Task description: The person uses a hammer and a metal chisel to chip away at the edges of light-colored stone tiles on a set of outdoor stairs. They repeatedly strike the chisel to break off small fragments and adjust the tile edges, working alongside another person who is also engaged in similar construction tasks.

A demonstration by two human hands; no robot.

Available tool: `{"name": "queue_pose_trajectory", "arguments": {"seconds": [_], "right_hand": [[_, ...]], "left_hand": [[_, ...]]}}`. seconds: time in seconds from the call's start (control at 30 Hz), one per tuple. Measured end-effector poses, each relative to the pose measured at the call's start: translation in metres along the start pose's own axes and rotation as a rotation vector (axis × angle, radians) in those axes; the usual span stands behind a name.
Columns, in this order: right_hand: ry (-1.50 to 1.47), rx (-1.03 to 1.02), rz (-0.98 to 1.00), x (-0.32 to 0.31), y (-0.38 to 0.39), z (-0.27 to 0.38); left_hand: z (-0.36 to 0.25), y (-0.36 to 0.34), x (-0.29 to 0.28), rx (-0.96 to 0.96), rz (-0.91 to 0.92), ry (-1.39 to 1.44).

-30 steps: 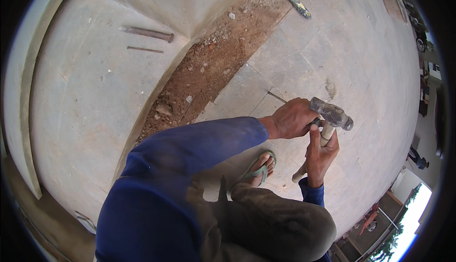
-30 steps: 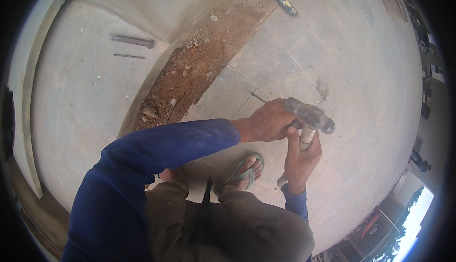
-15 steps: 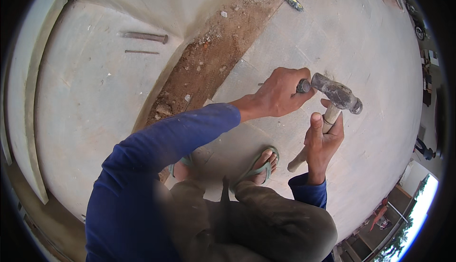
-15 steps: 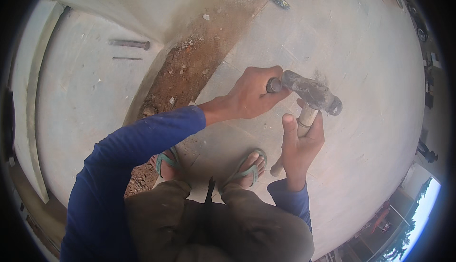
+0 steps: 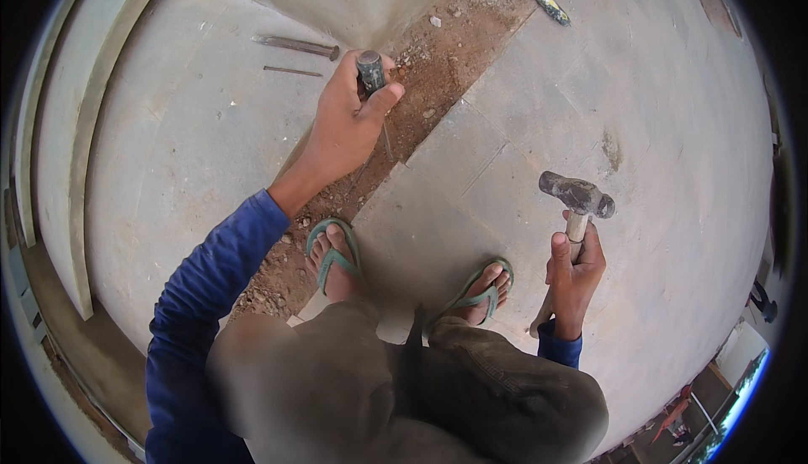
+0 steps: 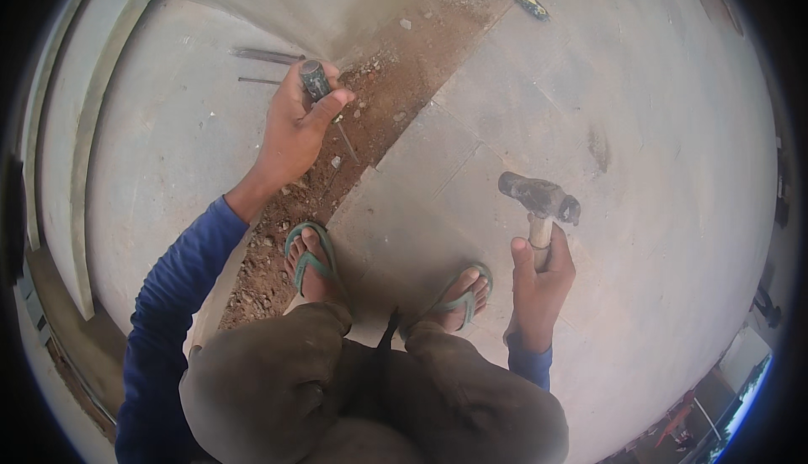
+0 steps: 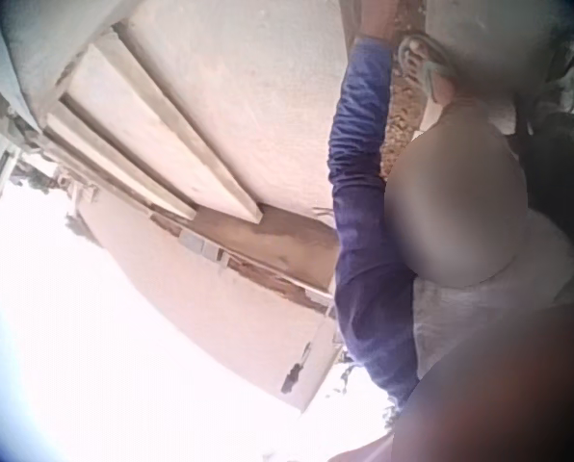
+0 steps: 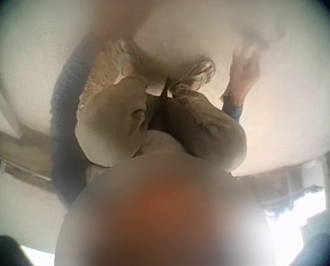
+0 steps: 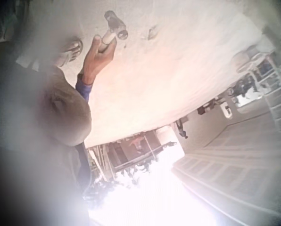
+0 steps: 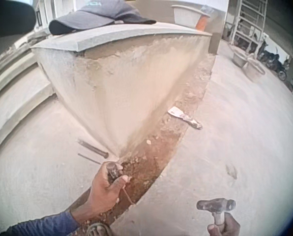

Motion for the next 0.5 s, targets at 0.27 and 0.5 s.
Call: {"name": "queue_pose_trajectory", "arguments": {"seconds": [0.27,0.5], "right_hand": [[0.032,0.084,0.020,-0.006,0.010,-0.009],[0.085,-0.014,0.035,-0.001,0.006,-0.009]], "left_hand": [[0.054,0.058,0.019,-0.051,-0.387,0.448],[0.020,0.075,0.016,-0.025,-0.270,0.472]]}}
Point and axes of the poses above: each hand's wrist, its own y-axis away from the middle knuckle, its own x-axis out of the palm, z = x × y, the point moved 8 cm from there along -y, towards the middle knuckle, and after that the axes turned 10 degrees about z, right-handed, at the moved point
